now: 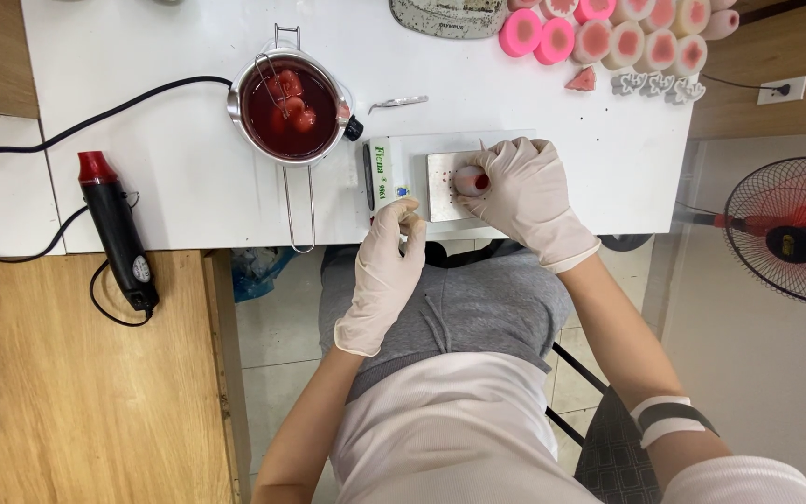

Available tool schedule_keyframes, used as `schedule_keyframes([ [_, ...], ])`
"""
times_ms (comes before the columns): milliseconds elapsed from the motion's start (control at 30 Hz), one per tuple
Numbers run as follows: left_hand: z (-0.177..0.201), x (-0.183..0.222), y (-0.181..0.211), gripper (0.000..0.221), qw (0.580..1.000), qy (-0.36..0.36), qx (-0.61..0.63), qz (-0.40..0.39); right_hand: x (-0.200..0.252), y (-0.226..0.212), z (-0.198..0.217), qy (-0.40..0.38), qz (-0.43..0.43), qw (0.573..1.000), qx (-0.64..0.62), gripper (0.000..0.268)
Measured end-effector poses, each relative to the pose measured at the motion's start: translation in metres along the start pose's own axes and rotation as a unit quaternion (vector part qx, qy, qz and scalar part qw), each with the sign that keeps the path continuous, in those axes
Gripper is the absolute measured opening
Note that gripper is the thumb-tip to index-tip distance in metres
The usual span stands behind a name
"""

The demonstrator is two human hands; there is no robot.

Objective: The recorder prepares wax decorations for candles by scooping melted red wax from a pot and applying details to wax objects.

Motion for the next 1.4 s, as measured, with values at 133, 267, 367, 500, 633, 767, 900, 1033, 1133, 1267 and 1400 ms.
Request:
schedule_keyframes([
  [133,-0.001,-0.001,0.000,0.029,1.000,0.002,-0.002,-0.004,0.000,0.003,-0.001,0.001,-0.002,1.000,-0.009,0.049],
  [267,-0.001,-0.001,0.001,0.029,1.000,-0.002,-0.010,-0.005,0.000,0.006,-0.009,-0.001,-0.004,1.000,0.004,0.047],
  [367,-0.002,0.000,0.001,0.028,1.000,0.000,-0.011,-0.010,0.001,0.005,-0.008,0.016,0.009,1.000,0.020,0.055],
  [500,-0.002,0.000,0.002,0.028,1.000,-0.005,-0.011,-0.004,0.000,0.003,-0.003,0.021,0.010,1.000,0.021,0.057],
  [633,-0.002,0.001,0.000,0.029,1.000,-0.006,-0.009,0.001,0.000,0.004,0.001,-0.009,0.002,1.000,0.006,0.062],
  [767,-0.003,0.003,-0.004,0.029,1.000,-0.007,-0.007,-0.007,-0.001,0.004,0.016,-0.011,-0.008,1.000,-0.009,0.076],
  [900,-0.003,0.002,-0.004,0.029,1.000,-0.011,0.000,0.002,0.015,0.015,0.030,0.047,-0.002,0.999,-0.024,0.083],
  [1033,0.000,-0.002,-0.007,0.028,1.000,-0.012,-0.007,0.014,0.044,0.025,0.048,0.046,-0.081,0.976,-0.198,0.029],
  [1133,-0.001,-0.013,-0.011,0.028,0.999,-0.028,-0.019,0.018,0.076,0.019,0.047,0.038,-0.182,0.907,-0.378,0.023],
  [1267,-0.007,-0.031,-0.024,0.033,0.995,-0.042,-0.059,-0.069,0.116,-0.007,-0.023,-0.060,-0.390,0.581,-0.712,0.031],
  [1400,-0.013,-0.047,-0.027,0.046,0.986,-0.100,-0.107,-0.083,0.121,-0.037,-0.088,-0.120,-0.435,0.490,-0.745,0.027],
])
Point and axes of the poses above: each hand's wrist, its own x-axis away from the middle knuckle, its own z-axis out of the back of the hand, y = z × x, the point moved 7 cm from there along -x, towards the middle knuckle, and after that the axes turned 13 degrees about -z, right-handed, at the moved point
